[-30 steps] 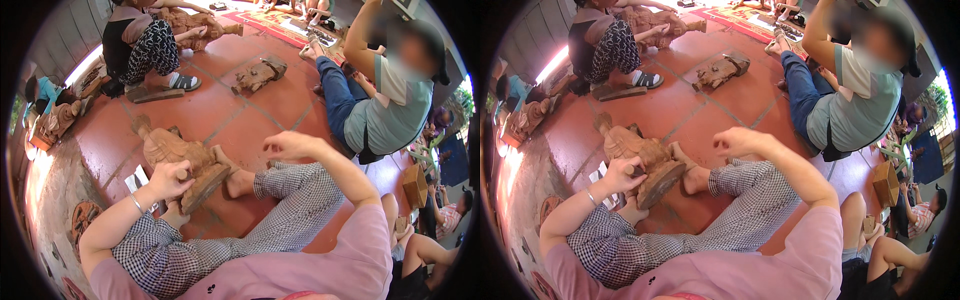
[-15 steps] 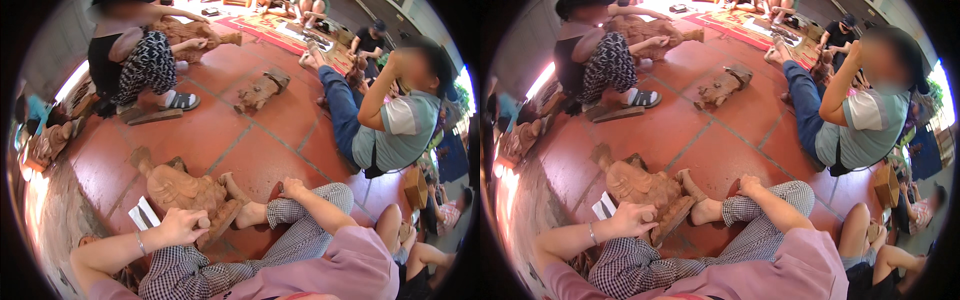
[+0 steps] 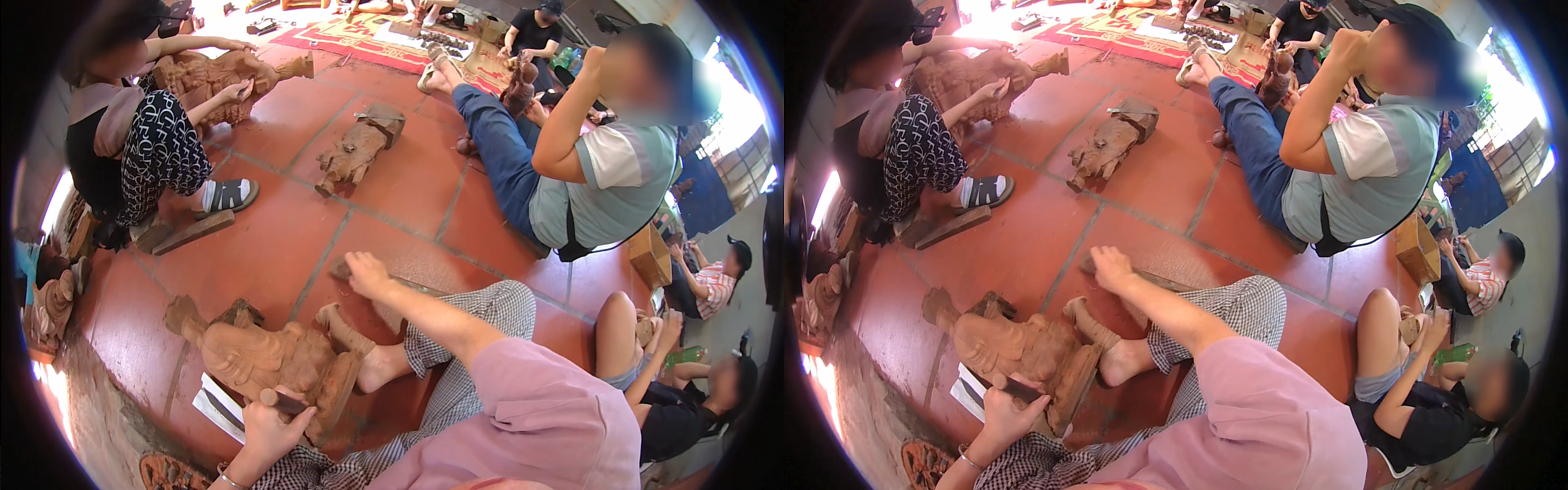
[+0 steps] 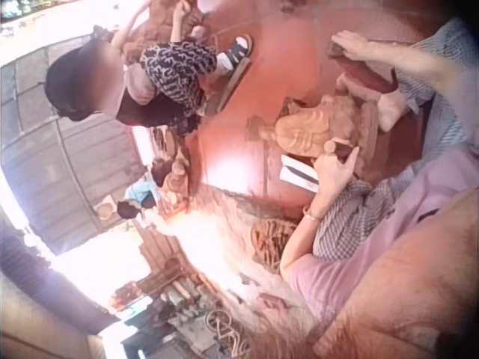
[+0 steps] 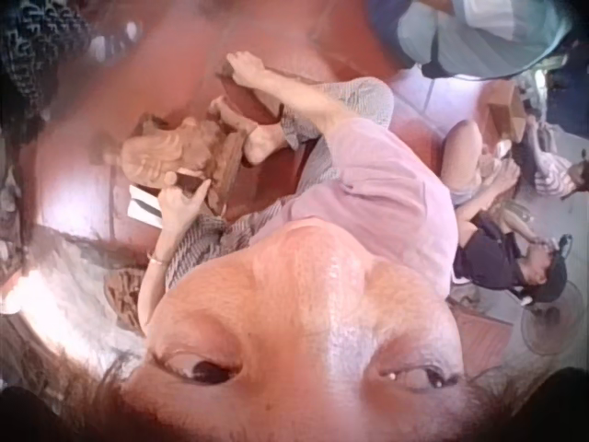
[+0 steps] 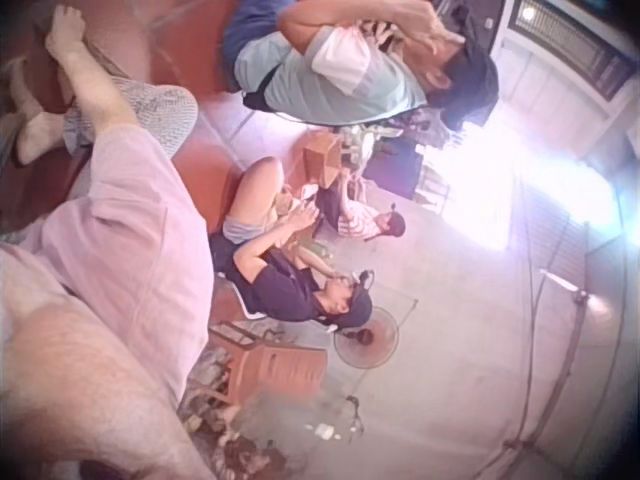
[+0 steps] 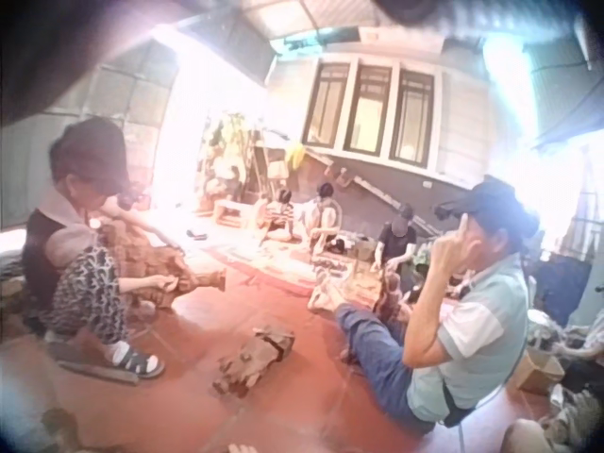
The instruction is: The person carves a wooden sculpture using a chisel and mallet. They repeatedly strike the chisel to shape the wood, occasionally selecting different chisels from a nearby basket.
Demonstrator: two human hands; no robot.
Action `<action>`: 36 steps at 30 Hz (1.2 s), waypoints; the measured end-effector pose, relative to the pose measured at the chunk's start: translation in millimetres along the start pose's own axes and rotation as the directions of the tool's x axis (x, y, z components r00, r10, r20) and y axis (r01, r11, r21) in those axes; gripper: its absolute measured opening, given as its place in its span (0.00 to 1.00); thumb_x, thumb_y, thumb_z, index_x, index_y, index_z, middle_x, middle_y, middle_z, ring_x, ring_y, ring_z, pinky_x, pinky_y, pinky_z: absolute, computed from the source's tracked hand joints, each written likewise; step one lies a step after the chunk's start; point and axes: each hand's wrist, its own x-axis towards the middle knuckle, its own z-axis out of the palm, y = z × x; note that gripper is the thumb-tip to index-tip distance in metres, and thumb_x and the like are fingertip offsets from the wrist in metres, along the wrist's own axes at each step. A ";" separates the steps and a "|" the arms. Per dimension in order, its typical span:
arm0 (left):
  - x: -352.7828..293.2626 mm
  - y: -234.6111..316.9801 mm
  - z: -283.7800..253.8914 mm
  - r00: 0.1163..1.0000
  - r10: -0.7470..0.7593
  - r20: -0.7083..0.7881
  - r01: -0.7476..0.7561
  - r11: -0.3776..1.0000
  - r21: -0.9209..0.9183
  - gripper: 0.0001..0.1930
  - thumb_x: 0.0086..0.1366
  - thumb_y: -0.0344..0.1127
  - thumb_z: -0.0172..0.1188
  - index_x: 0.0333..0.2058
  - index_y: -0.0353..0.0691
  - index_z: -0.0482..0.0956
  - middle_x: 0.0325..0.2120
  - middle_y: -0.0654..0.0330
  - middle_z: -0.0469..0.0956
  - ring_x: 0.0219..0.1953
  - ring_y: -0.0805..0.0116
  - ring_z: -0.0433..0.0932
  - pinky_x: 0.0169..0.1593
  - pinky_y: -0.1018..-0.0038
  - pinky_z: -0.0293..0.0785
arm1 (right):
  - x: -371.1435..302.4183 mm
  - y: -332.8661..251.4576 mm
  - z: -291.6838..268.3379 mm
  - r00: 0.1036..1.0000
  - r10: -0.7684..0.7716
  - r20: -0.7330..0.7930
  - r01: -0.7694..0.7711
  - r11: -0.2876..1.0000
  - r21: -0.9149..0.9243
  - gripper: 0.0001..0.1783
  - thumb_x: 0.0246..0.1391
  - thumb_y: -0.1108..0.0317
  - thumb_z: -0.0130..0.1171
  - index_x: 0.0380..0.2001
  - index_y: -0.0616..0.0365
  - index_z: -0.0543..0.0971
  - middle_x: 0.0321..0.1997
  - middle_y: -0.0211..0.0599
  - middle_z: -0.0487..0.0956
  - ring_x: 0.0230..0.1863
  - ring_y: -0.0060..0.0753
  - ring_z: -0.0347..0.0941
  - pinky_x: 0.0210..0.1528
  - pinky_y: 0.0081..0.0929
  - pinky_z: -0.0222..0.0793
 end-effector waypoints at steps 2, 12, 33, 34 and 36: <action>0.9 -1.9 -3.5 1.000 -0.008 0.014 0.008 1.000 0.021 0.11 0.48 0.36 0.73 0.27 0.39 0.81 0.21 0.59 0.82 0.24 0.60 0.83 0.29 0.69 0.77 | -4.1 -31.0 -5.4 0.997 -0.052 -0.060 0.062 0.983 0.172 0.18 0.51 0.67 0.60 0.45 0.58 0.71 0.40 0.44 0.77 0.45 0.48 0.74 0.44 0.45 0.73; 18.3 -3.3 -20.1 0.952 -0.201 0.229 0.239 0.959 -0.151 0.10 0.53 0.32 0.72 0.29 0.33 0.80 0.25 0.59 0.82 0.28 0.70 0.82 0.34 0.75 0.77 | -102.1 -89.0 -28.8 0.916 0.114 0.384 -0.343 0.718 0.605 0.22 0.57 0.47 0.59 0.42 0.55 0.78 0.44 0.44 0.79 0.48 0.45 0.75 0.52 0.38 0.70; -18.2 -35.4 -30.5 0.733 -0.679 0.036 0.447 0.441 -0.778 0.10 0.67 0.38 0.61 0.37 0.38 0.76 0.34 0.62 0.80 0.32 0.75 0.76 0.38 0.76 0.73 | -98.3 -78.8 -69.4 0.702 -0.454 0.549 0.034 0.791 0.611 0.44 0.37 0.57 0.75 0.60 0.55 0.69 0.56 0.48 0.75 0.61 0.51 0.67 0.60 0.41 0.65; -19.4 -40.8 -30.4 0.652 -0.758 0.031 0.517 0.415 -0.749 0.10 0.69 0.42 0.57 0.38 0.41 0.75 0.33 0.65 0.77 0.30 0.78 0.72 0.34 0.76 0.72 | -99.7 -76.7 -63.3 0.694 -0.458 0.555 0.047 0.799 0.600 0.43 0.38 0.57 0.75 0.59 0.55 0.69 0.55 0.49 0.75 0.60 0.51 0.68 0.59 0.42 0.65; -23.5 -55.3 -29.4 0.639 -0.768 0.050 0.517 0.381 -0.767 0.11 0.67 0.45 0.57 0.36 0.45 0.73 0.33 0.67 0.75 0.35 0.74 0.74 0.37 0.67 0.72 | -101.3 -76.2 -62.0 0.685 -0.462 0.563 0.040 0.796 0.604 0.42 0.40 0.56 0.74 0.59 0.56 0.70 0.55 0.48 0.76 0.59 0.51 0.69 0.59 0.42 0.66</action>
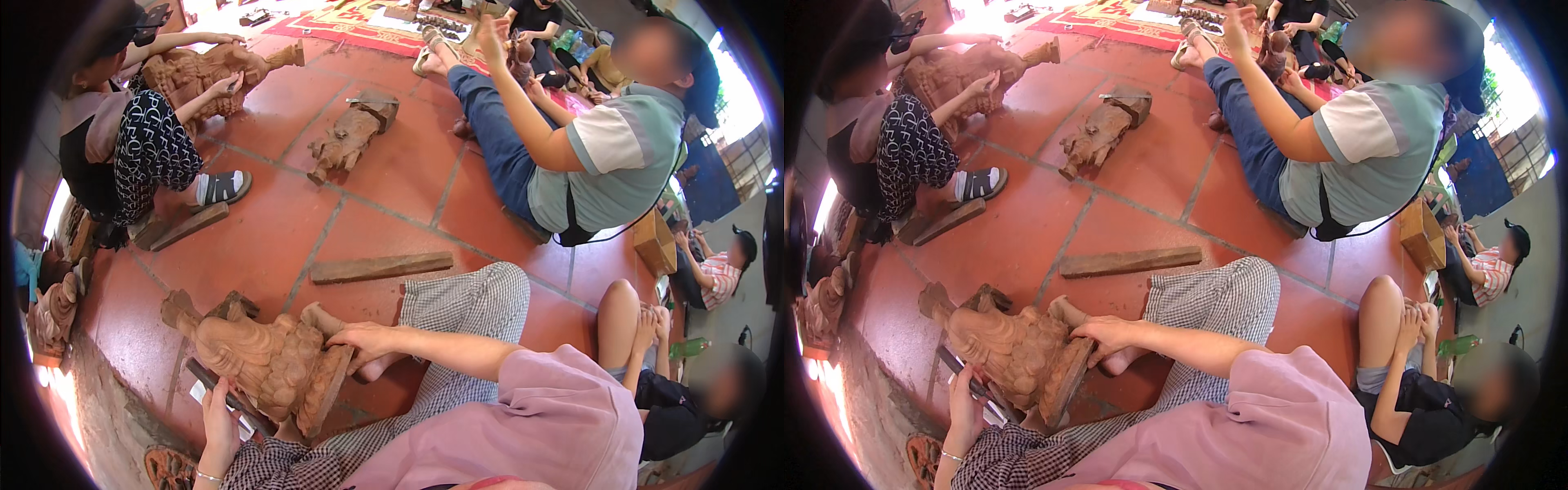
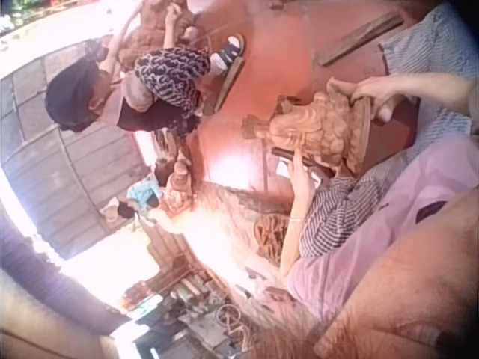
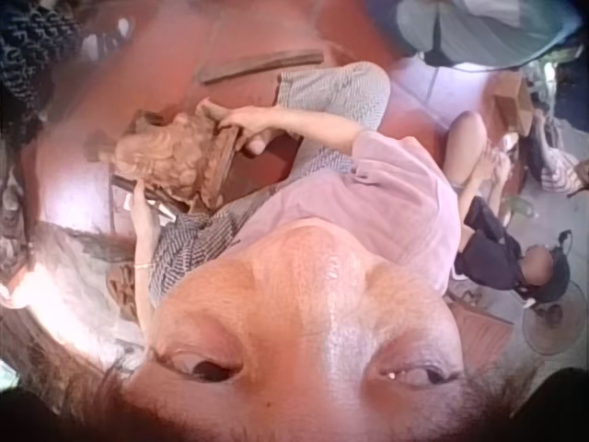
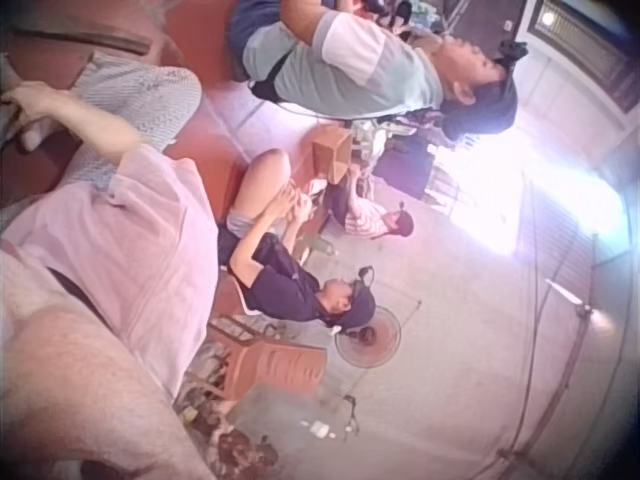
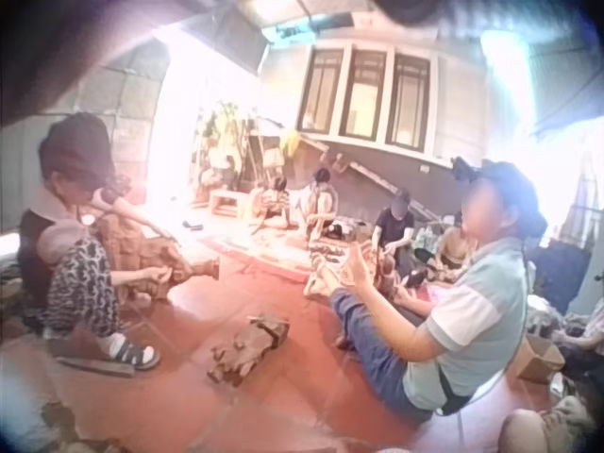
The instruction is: The person carves a wooden sculpture using a chisel and mallet. They repeatedly strike the chisel to shape the wood, occasionally selecting different chisels from a nearby basket.
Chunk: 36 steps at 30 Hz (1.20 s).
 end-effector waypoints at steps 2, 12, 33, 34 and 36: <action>0.4 -2.3 0.3 0.998 -0.025 -0.055 0.023 0.999 -0.038 0.10 0.67 0.45 0.56 0.33 0.47 0.72 0.30 0.68 0.72 0.33 0.75 0.72 0.35 0.68 0.71 | -3.1 -6.1 -3.3 1.000 0.002 0.004 -0.002 0.998 0.055 0.41 0.42 0.57 0.73 0.59 0.57 0.70 0.57 0.47 0.75 0.60 0.49 0.69 0.60 0.41 0.66; 50.4 -41.2 -26.1 0.999 0.040 -0.004 -0.039 0.971 -0.236 0.12 0.62 0.46 0.58 0.24 0.51 0.68 0.23 0.70 0.68 0.31 0.73 0.70 0.39 0.62 0.71 | -9.5 -10.9 0.7 0.998 -0.019 -0.060 0.030 0.981 0.193 0.34 0.48 0.57 0.70 0.58 0.56 0.73 0.54 0.50 0.77 0.55 0.52 0.74 0.55 0.40 0.71; 51.2 -20.9 -12.2 1.000 0.015 0.006 -0.013 0.966 -0.260 0.13 0.64 0.46 0.53 0.25 0.46 0.72 0.23 0.68 0.71 0.27 0.76 0.68 0.34 0.77 0.63 | -16.2 -63.9 10.6 0.897 -0.368 -0.244 0.206 0.839 -0.504 0.32 0.36 0.70 0.69 0.51 0.56 0.78 0.53 0.41 0.80 0.44 0.37 0.81 0.37 0.31 0.81; 52.9 -15.2 -15.2 1.000 -0.002 0.030 0.009 0.972 -0.234 0.13 0.65 0.48 0.53 0.26 0.47 0.72 0.24 0.68 0.71 0.27 0.75 0.68 0.35 0.76 0.64 | -16.9 -68.6 9.8 0.909 -0.354 -0.221 0.197 0.831 -0.521 0.31 0.36 0.70 0.69 0.50 0.57 0.78 0.52 0.41 0.80 0.43 0.36 0.82 0.37 0.30 0.81; 56.8 -12.6 -23.4 0.996 -0.035 0.077 0.047 0.986 -0.162 0.14 0.67 0.49 0.52 0.28 0.47 0.72 0.26 0.67 0.72 0.30 0.73 0.69 0.39 0.73 0.65 | -16.3 -69.4 12.5 0.894 -0.375 -0.247 0.212 0.836 -0.505 0.31 0.36 0.70 0.70 0.50 0.57 0.78 0.51 0.40 0.80 0.43 0.36 0.82 0.37 0.30 0.81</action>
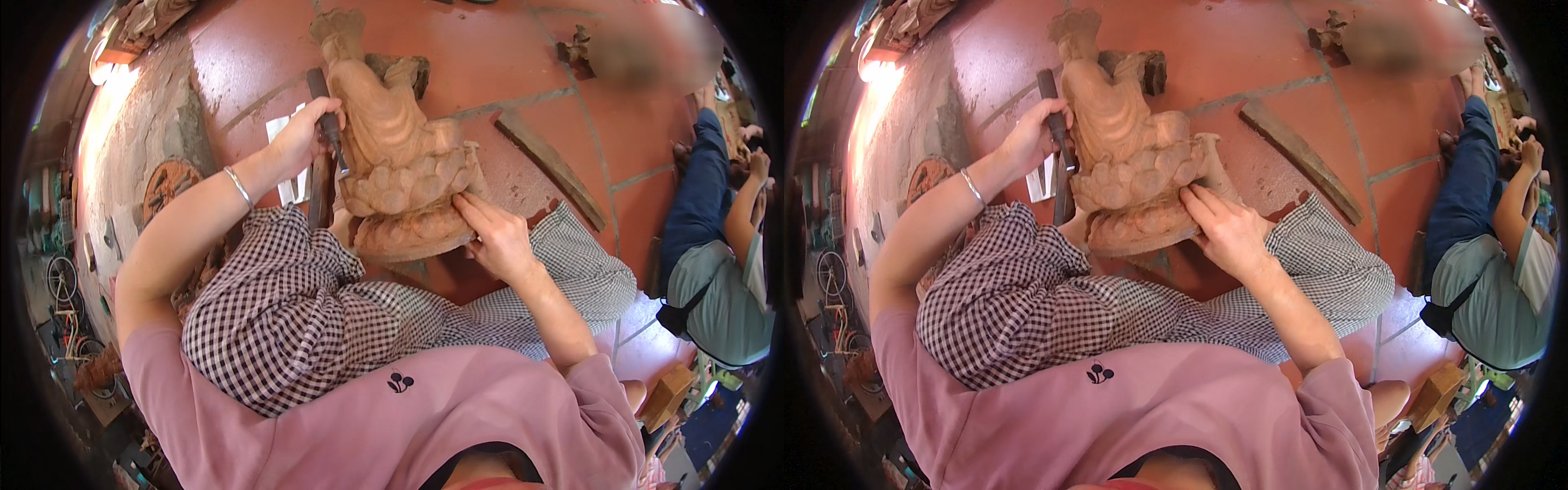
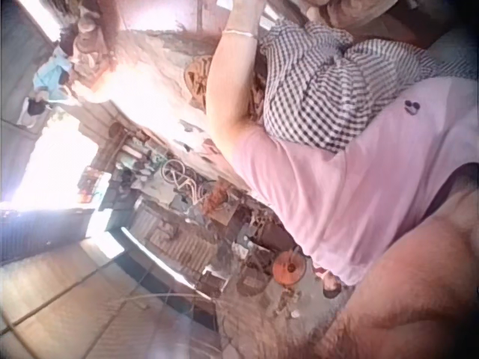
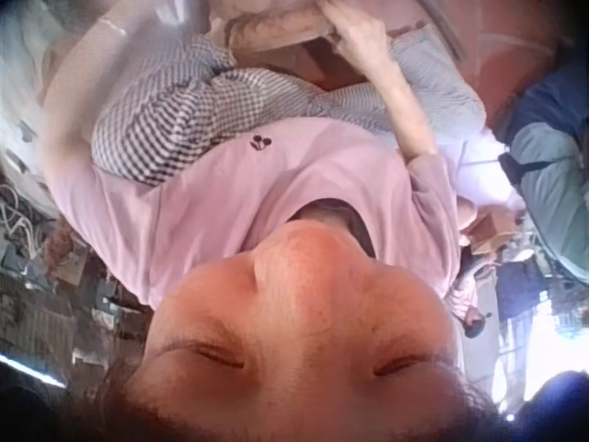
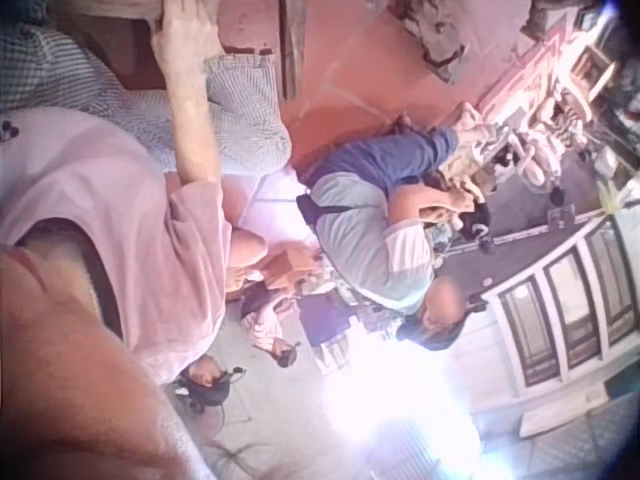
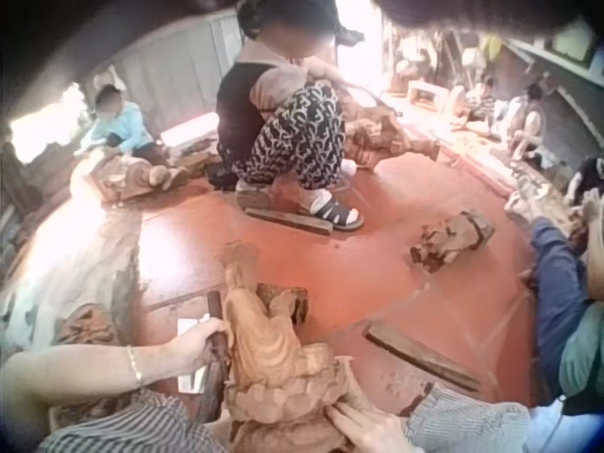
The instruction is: The person carves a wooden sculpture using a chisel and mallet. They repeatedly strike the chisel to shape the wood, occasionally selecting different chisels from a nearby basket.
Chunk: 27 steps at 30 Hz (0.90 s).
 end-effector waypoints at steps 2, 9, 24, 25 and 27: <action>-2.6 -1.4 -9.0 0.998 -0.042 0.038 0.038 0.995 0.094 0.14 0.69 0.49 0.50 0.31 0.47 0.73 0.28 0.67 0.73 0.35 0.70 0.73 0.45 0.69 0.68 | 0.0 -1.8 -0.5 0.999 0.035 0.011 -0.036 0.998 0.059 0.32 0.35 0.70 0.71 0.50 0.56 0.77 0.52 0.39 0.80 0.45 0.38 0.81 0.40 0.31 0.81; -35.9 22.2 15.9 0.941 0.310 -0.137 -0.245 0.902 0.357 0.18 0.71 0.53 0.48 0.33 0.44 0.74 0.30 0.67 0.76 0.36 0.74 0.73 0.46 0.73 0.66 | -8.5 16.7 -21.0 0.977 0.142 0.159 -0.203 0.847 0.491 0.40 0.38 0.69 0.74 0.58 0.57 0.72 0.61 0.44 0.74 0.61 0.43 0.72 0.61 0.34 0.69; -65.1 13.5 84.9 0.668 0.287 0.687 -0.726 0.455 0.515 0.09 0.60 0.28 0.65 0.38 0.37 0.77 0.37 0.63 0.79 0.41 0.70 0.80 0.48 0.74 0.77 | -86.9 231.0 16.6 0.744 0.656 -0.124 -0.647 0.662 -0.379 0.36 0.50 0.55 0.68 0.60 0.55 0.69 0.58 0.44 0.73 0.61 0.49 0.68 0.59 0.43 0.66; -60.4 14.8 85.8 0.647 0.295 0.703 -0.750 0.409 0.519 0.09 0.60 0.28 0.66 0.38 0.37 0.77 0.36 0.62 0.79 0.41 0.70 0.80 0.48 0.74 0.77 | -88.0 232.0 16.3 0.749 0.654 -0.108 -0.637 0.665 -0.389 0.35 0.51 0.55 0.68 0.60 0.55 0.70 0.57 0.44 0.74 0.60 0.49 0.69 0.58 0.43 0.67; -54.1 18.8 86.8 0.607 0.304 0.735 -0.791 0.319 0.522 0.10 0.59 0.29 0.66 0.38 0.37 0.77 0.35 0.62 0.79 0.41 0.69 0.80 0.48 0.74 0.78 | -87.7 224.7 15.7 0.743 0.660 -0.114 -0.650 0.671 -0.356 0.32 0.52 0.55 0.67 0.58 0.55 0.71 0.54 0.44 0.75 0.57 0.51 0.71 0.55 0.43 0.68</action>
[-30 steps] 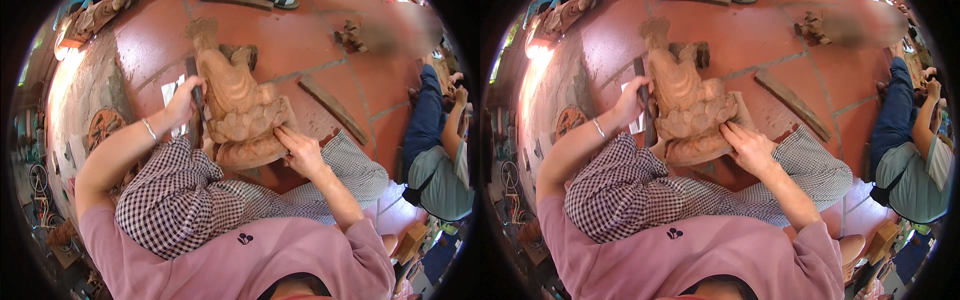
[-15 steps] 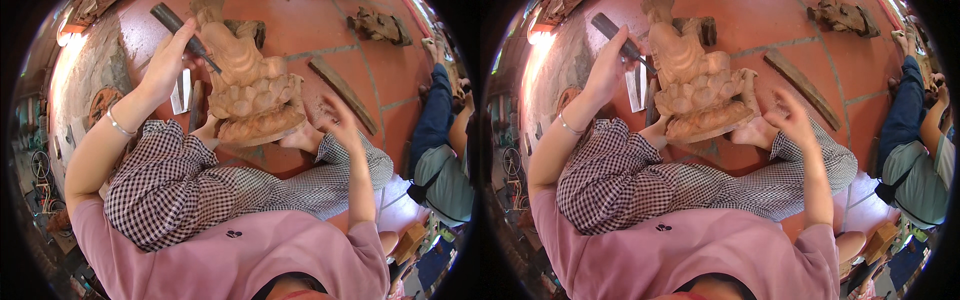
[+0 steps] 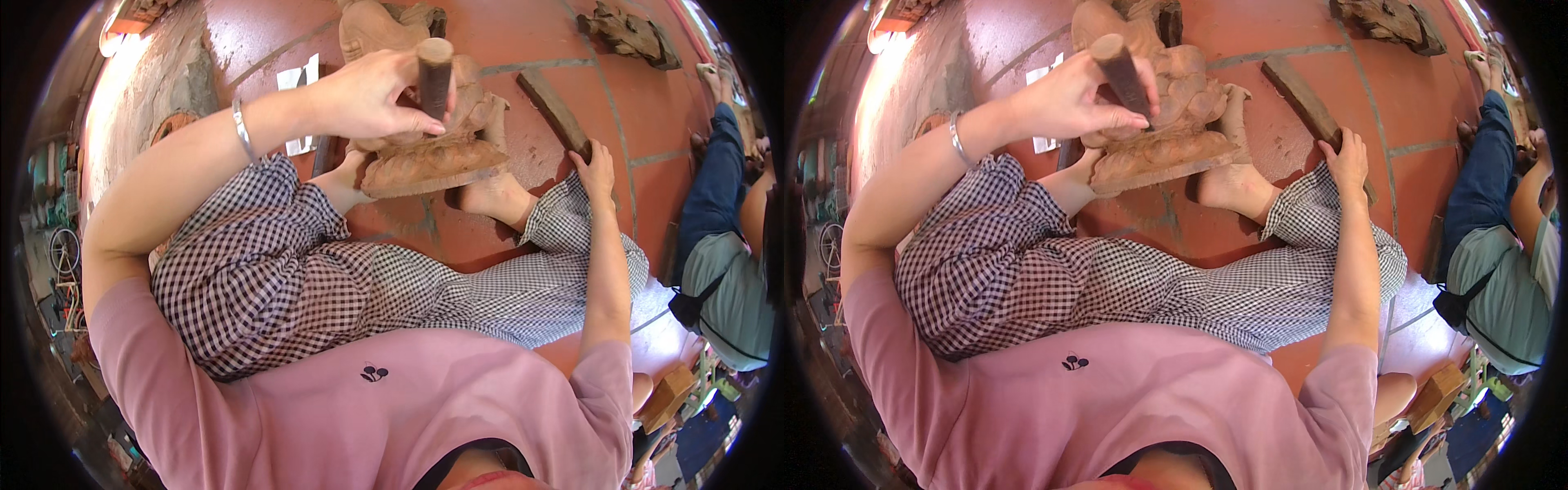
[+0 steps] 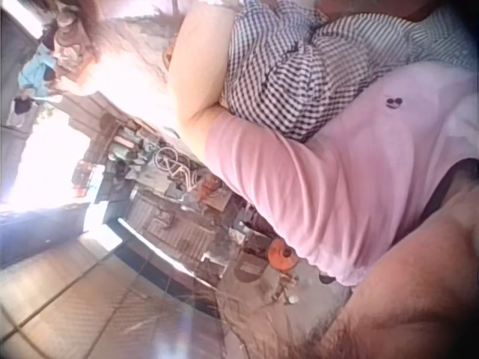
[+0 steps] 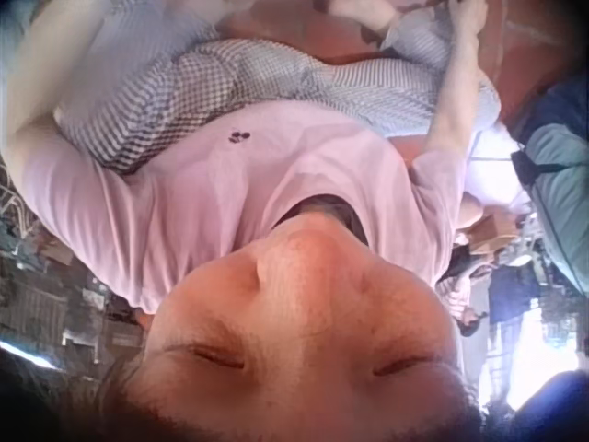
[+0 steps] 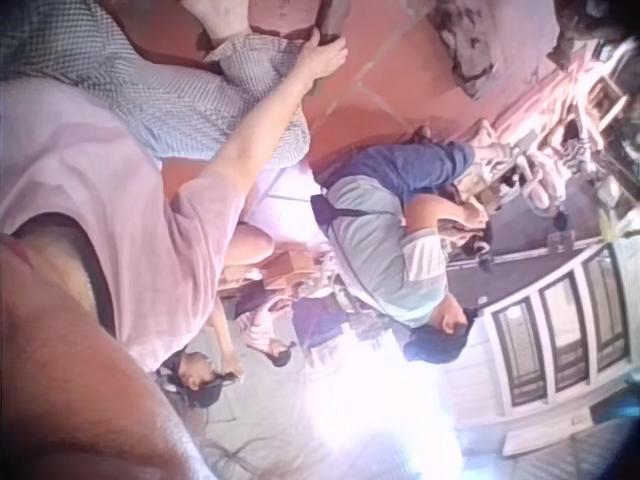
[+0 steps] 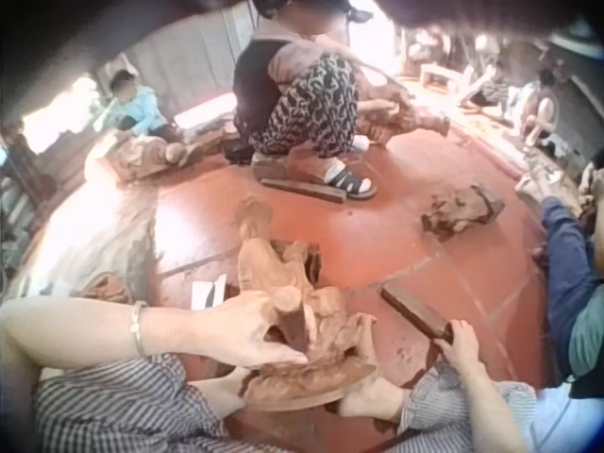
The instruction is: The person carves a wooden sculpture using a chisel and mallet. They repeatedly strike the chisel to shape the wood, occasionally selecting different chisels from a nearby basket.
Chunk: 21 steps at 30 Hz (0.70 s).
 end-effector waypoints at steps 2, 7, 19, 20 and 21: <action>1.1 2.0 -0.3 0.998 -0.052 0.030 0.051 0.998 0.036 0.10 0.58 0.29 0.67 0.38 0.38 0.77 0.34 0.61 0.79 0.40 0.69 0.80 0.47 0.74 0.78 | -4.2 -19.0 -16.0 0.999 0.037 -0.034 -0.034 0.995 0.092 0.30 0.53 0.55 0.66 0.56 0.55 0.72 0.50 0.45 0.77 0.53 0.53 0.73 0.54 0.44 0.69; -2.7 3.4 -3.5 0.999 -0.005 0.052 0.001 0.997 0.075 0.11 0.59 0.30 0.66 0.39 0.37 0.77 0.36 0.62 0.79 0.41 0.69 0.79 0.47 0.74 0.78 | 2.1 -23.2 -45.3 0.994 0.109 0.020 -0.098 0.772 0.628 0.27 0.55 0.53 0.67 0.51 0.59 0.73 0.31 0.35 0.75 0.32 0.31 0.73 0.36 0.29 0.69; 5.9 -7.3 -33.1 0.912 0.183 0.367 -0.145 0.981 -0.129 0.22 0.59 0.40 0.66 0.50 0.39 0.74 0.49 0.47 0.75 0.52 0.58 0.77 0.57 0.63 0.72 | -15.2 -129.0 -235.2 0.827 -0.449 -0.339 0.563 0.657 0.501 0.33 0.52 0.63 0.71 0.60 0.54 0.72 0.41 0.33 0.81 0.44 0.25 0.78 0.49 0.24 0.73; -3.8 -15.1 -11.0 0.964 0.174 0.202 -0.166 0.984 -0.055 0.15 0.60 0.33 0.65 0.45 0.36 0.76 0.45 0.53 0.78 0.50 0.63 0.78 0.56 0.68 0.74 | -15.5 -139.4 -246.2 0.753 -0.546 -0.367 0.656 0.670 0.347 0.30 0.52 0.68 0.69 0.59 0.55 0.72 0.43 0.33 0.81 0.44 0.27 0.77 0.49 0.25 0.72; -10.8 -18.2 1.5 0.984 0.174 0.028 -0.174 0.984 0.022 0.09 0.61 0.26 0.64 0.40 0.33 0.78 0.42 0.58 0.81 0.47 0.67 0.79 0.55 0.72 0.76 | -14.7 -150.7 -258.3 0.669 -0.642 -0.375 0.732 0.656 0.183 0.28 0.52 0.72 0.66 0.57 0.57 0.72 0.44 0.34 0.80 0.44 0.29 0.77 0.49 0.26 0.72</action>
